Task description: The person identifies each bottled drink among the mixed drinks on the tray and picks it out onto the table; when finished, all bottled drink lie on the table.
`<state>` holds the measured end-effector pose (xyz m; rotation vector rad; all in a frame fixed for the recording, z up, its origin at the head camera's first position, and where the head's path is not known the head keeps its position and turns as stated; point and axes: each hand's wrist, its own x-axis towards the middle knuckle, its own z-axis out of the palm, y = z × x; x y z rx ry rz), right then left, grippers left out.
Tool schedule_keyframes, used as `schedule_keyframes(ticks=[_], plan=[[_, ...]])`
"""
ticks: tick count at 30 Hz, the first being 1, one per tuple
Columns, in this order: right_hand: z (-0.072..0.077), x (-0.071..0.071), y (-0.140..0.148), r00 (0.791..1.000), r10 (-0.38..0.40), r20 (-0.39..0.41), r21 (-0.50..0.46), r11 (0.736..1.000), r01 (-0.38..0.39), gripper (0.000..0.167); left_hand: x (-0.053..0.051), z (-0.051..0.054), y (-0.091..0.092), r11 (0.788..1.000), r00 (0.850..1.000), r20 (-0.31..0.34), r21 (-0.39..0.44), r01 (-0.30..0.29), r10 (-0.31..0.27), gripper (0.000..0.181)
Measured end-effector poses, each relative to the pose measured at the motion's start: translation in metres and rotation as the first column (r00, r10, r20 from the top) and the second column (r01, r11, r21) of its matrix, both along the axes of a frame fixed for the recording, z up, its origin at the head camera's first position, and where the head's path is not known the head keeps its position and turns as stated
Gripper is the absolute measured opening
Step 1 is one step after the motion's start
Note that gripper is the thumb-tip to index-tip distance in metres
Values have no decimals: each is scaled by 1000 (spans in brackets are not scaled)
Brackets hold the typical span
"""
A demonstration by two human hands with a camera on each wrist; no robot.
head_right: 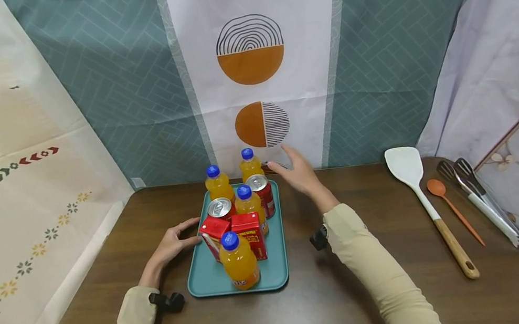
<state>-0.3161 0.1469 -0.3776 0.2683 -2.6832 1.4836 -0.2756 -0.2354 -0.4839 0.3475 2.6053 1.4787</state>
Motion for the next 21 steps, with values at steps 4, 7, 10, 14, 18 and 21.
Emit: schedule_keyframes(ticks=[4,7,10,14,18,21], plan=[[3,-4,-13,1000,16,6,-33,999,-16,76,9,17,4,1000,1000,2,-1,11,-11,58],[5,-7,-22,1000,26,-2,-62,998,-26,74,10,20,3,1000,1000,-4,3,15,-15,57],[7,-11,-31,999,40,-6,-97,994,-40,73,5,10,-1,1000,1000,-15,9,5,-4,56],[8,-17,-41,999,50,-9,-69,996,-51,72,-3,-4,-7,1000,1000,-25,12,14,-14,56],[5,-24,-50,996,67,-50,62,996,-64,72,-4,-10,-7,999,1000,-14,34,18,-18,57],[2,-30,-56,994,86,-66,79,994,-80,71,-3,-10,-6,999,1000,-15,44,7,-6,56]])
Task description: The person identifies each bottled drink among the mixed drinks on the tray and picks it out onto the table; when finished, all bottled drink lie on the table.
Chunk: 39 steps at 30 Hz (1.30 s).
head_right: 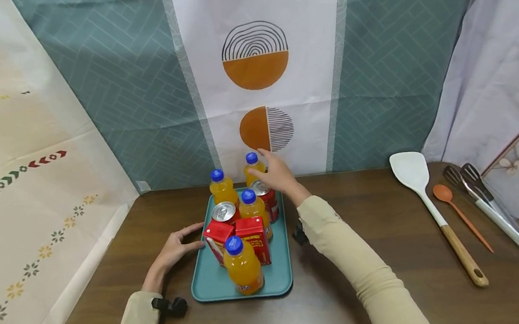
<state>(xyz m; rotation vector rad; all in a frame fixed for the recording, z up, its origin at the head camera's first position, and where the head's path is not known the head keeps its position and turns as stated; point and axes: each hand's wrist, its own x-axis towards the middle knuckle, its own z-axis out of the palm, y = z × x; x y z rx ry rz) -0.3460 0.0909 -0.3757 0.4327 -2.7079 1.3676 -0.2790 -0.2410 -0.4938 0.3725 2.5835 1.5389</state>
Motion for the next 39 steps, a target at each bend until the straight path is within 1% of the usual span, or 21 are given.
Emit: schedule_keyframes(ticks=[3,7,11,15,18,22,25,30,35,39], plan=[[-4,-5,-6,999,-4,51,-73,997,8,68,1,0,0,1000,1000,-7,-1,-2,2,56],[-8,-9,-10,992,-27,122,-154,987,46,62,0,1,0,1000,1000,-11,-2,-5,5,55],[-10,-11,-13,990,-34,138,-192,980,60,56,0,0,-1,1000,1000,-18,-17,-8,7,55],[-12,-13,-13,989,-47,142,-213,974,77,53,0,1,-1,1000,1000,-7,-19,-16,16,55],[-12,-14,-13,987,-59,146,-218,972,90,53,0,3,0,1000,1000,-6,-14,-16,16,55],[-10,-13,-14,985,-56,164,-198,976,88,55,-1,2,0,1000,1000,-3,-6,-23,23,55],[-7,-12,-15,984,-37,174,-187,980,70,54,1,0,0,1000,999,9,-1,-31,31,55],[-3,-11,-16,988,-4,157,-205,978,36,50,4,-2,1,999,999,35,15,-37,36,54],[-1,-14,-14,990,-25,136,-188,981,50,46,3,-1,1,1000,1000,22,-4,-13,13,54],[7,-12,-13,990,-37,134,-190,980,62,47,1,0,-1,1000,1000,12,-6,-17,17,54]])
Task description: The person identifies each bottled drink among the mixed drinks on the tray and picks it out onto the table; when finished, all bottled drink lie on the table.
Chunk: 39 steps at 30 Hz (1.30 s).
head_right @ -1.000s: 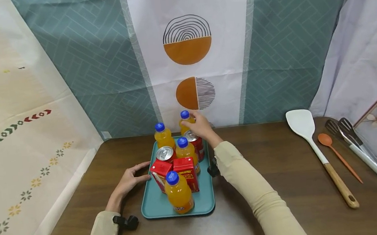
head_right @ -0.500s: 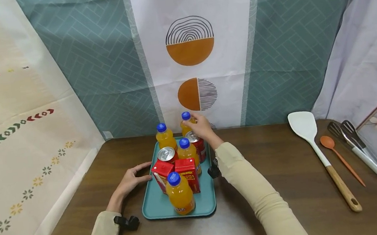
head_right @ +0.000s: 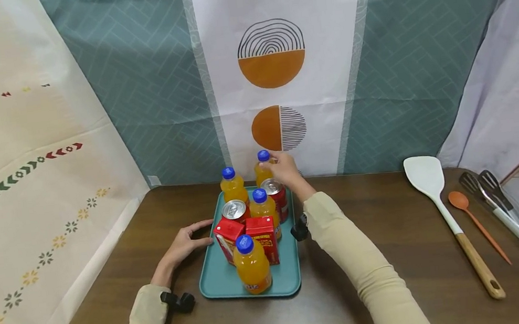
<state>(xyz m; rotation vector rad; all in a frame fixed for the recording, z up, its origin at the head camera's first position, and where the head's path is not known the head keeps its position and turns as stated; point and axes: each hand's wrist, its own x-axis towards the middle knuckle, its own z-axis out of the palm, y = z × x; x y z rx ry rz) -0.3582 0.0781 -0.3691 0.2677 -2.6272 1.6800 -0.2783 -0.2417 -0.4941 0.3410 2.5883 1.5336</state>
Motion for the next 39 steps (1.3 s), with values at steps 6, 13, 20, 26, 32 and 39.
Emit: schedule_keyframes(ticks=[6,13,20,26,32,39], plan=[[17,2,5,999,-18,-35,-16,1000,17,46,0,2,2,1000,1000,-1,10,-10,10,54],[39,9,13,998,-56,-35,-131,990,51,46,0,1,2,1000,1000,5,-14,-13,13,54],[68,15,22,994,-87,-66,-242,968,68,46,-2,1,4,1000,1000,-11,-15,0,0,53],[83,16,35,989,-115,-94,-288,954,84,48,1,1,1,1000,1000,-15,17,-9,9,53],[91,18,56,983,-171,-61,-285,947,148,51,3,2,0,1000,1000,-20,8,-12,12,54],[94,19,83,977,-206,-48,-241,952,189,52,0,2,2,1000,1000,-15,12,-12,12,53]])
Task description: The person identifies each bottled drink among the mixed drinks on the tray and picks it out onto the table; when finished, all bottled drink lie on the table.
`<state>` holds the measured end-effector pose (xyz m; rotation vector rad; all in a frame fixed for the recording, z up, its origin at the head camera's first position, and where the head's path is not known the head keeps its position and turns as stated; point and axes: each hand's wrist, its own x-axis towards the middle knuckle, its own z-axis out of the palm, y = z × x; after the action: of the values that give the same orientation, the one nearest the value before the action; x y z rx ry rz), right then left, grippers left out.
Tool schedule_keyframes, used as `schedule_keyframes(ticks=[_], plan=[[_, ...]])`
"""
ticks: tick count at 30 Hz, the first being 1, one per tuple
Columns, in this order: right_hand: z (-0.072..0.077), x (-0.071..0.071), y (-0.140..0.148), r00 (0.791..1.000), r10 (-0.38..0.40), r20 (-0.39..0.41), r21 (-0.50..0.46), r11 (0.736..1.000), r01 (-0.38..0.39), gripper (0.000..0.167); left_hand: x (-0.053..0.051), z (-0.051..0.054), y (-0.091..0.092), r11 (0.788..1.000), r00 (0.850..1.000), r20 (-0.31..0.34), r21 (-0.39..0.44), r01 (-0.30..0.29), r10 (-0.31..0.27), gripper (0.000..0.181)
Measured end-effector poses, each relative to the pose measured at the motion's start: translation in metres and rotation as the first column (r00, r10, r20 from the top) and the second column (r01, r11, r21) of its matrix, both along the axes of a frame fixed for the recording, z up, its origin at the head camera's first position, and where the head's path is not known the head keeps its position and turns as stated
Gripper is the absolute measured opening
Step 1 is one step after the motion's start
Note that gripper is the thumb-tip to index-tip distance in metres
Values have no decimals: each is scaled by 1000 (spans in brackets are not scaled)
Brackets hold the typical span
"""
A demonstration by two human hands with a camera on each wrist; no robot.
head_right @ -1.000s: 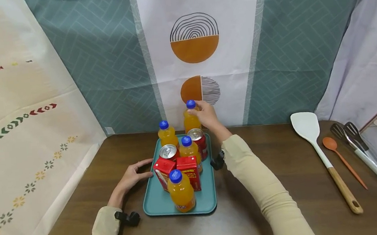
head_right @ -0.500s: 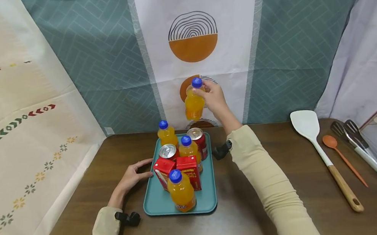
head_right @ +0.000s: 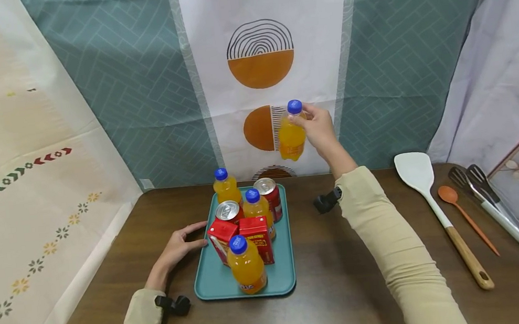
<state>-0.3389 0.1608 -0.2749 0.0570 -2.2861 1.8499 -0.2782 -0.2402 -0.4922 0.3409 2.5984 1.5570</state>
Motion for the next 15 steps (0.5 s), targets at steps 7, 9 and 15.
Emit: schedule_keyframes(ticks=[7,9,15], plan=[[-3,3,24,999,-30,15,19,999,29,54,-1,1,0,1000,1000,-4,13,0,0,53],[-6,4,30,999,-39,27,23,999,38,55,-1,1,0,1000,1000,-8,8,1,-1,53],[-21,6,50,995,-86,56,58,995,83,55,0,-4,-1,1000,1000,-14,4,11,-11,52]])
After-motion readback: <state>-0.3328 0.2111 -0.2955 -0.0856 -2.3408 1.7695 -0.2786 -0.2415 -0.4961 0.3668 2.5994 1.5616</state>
